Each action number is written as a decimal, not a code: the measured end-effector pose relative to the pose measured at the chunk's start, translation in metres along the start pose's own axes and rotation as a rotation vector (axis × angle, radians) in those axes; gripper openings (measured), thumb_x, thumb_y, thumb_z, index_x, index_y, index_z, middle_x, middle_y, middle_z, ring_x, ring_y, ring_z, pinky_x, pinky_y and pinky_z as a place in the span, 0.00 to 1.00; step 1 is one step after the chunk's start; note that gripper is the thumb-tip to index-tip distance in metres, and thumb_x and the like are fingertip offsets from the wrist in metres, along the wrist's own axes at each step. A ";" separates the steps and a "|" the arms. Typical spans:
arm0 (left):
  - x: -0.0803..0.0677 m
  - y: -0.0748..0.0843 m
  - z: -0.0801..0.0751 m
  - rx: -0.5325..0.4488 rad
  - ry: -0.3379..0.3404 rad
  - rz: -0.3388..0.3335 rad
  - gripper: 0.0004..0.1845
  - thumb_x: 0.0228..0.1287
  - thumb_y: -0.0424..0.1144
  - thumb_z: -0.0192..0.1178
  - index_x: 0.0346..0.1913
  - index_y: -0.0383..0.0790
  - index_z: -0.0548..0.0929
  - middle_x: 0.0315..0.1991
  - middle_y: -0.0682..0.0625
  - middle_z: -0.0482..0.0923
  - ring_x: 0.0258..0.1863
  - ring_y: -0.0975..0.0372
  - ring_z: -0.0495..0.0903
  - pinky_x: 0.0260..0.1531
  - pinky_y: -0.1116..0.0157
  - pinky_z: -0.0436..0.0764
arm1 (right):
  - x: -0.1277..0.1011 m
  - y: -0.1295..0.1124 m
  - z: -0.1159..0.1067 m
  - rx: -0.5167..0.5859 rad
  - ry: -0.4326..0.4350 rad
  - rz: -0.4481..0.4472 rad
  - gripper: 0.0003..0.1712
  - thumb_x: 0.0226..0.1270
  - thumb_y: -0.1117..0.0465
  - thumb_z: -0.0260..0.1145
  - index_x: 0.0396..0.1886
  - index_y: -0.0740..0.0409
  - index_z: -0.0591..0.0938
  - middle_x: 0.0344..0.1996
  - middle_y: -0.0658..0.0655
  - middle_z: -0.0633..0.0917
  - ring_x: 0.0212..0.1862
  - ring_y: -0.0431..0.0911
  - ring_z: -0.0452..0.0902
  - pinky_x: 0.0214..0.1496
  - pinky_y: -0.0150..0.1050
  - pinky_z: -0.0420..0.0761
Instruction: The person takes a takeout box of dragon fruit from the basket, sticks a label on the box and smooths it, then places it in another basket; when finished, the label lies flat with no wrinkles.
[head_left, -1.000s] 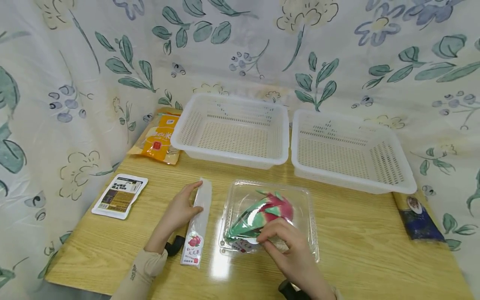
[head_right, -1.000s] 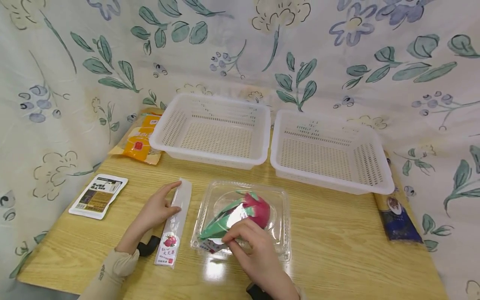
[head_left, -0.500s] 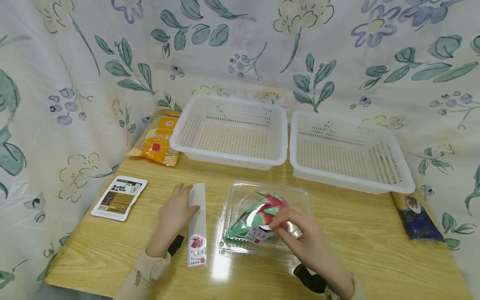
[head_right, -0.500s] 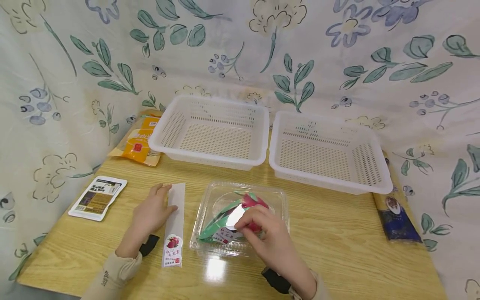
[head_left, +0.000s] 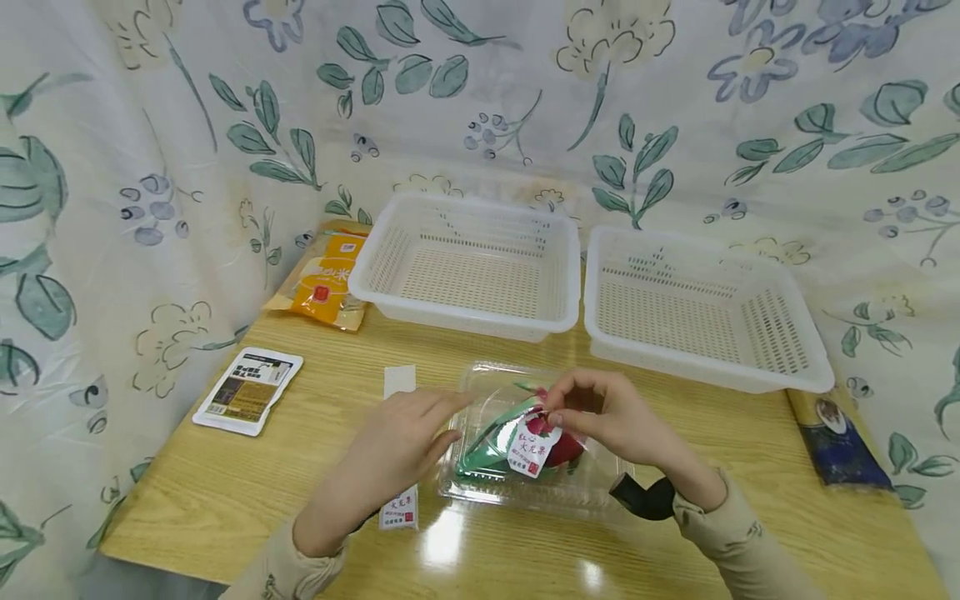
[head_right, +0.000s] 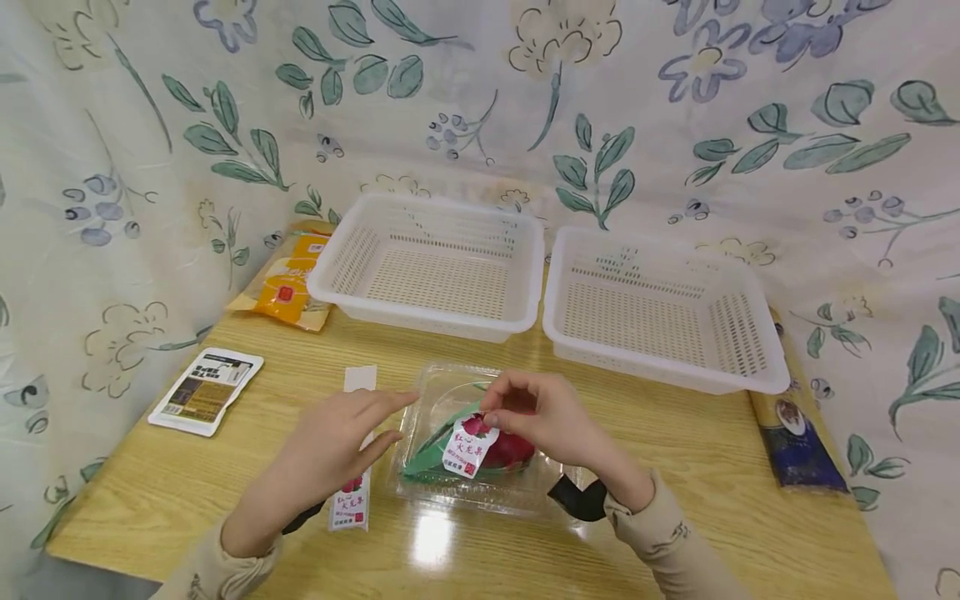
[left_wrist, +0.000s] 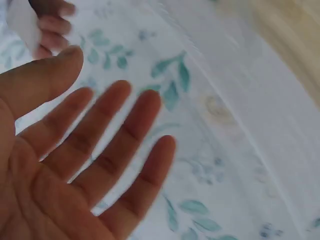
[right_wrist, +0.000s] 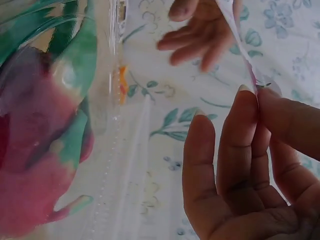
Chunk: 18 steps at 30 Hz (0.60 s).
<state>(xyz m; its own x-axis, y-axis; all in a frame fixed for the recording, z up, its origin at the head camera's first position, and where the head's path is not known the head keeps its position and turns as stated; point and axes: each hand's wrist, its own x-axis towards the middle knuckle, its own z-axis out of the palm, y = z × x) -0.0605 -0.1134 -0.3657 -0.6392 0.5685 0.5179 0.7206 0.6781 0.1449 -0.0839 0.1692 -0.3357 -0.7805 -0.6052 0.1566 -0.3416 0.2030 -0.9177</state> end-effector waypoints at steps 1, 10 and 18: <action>0.004 0.005 0.001 0.018 0.038 0.074 0.26 0.52 0.36 0.70 0.57 0.42 0.79 0.48 0.50 0.85 0.45 0.58 0.84 0.45 0.62 0.83 | 0.003 0.002 -0.002 0.024 -0.025 0.022 0.03 0.63 0.73 0.64 0.36 0.68 0.80 0.33 0.56 0.83 0.36 0.35 0.81 0.38 0.33 0.82; 0.040 0.027 0.024 0.313 0.123 0.525 0.19 0.58 0.36 0.63 0.53 0.53 0.81 0.51 0.54 0.82 0.51 0.61 0.79 0.54 0.65 0.78 | 0.013 0.020 -0.016 0.045 -0.142 0.219 0.06 0.66 0.69 0.63 0.41 0.66 0.79 0.40 0.57 0.82 0.39 0.38 0.80 0.44 0.35 0.82; 0.051 0.030 0.041 0.360 0.062 0.506 0.10 0.59 0.42 0.65 0.45 0.54 0.82 0.45 0.58 0.84 0.48 0.63 0.81 0.49 0.67 0.78 | 0.026 0.031 -0.017 -0.180 -0.161 0.230 0.06 0.64 0.70 0.63 0.40 0.62 0.80 0.34 0.56 0.84 0.36 0.40 0.78 0.40 0.32 0.80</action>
<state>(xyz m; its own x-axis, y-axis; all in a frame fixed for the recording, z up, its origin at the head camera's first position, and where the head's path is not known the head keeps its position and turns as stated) -0.0825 -0.0452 -0.3698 -0.2172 0.8398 0.4976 0.7877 0.4519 -0.4188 -0.1238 0.1726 -0.3536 -0.7601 -0.6386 -0.1199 -0.2645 0.4727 -0.8406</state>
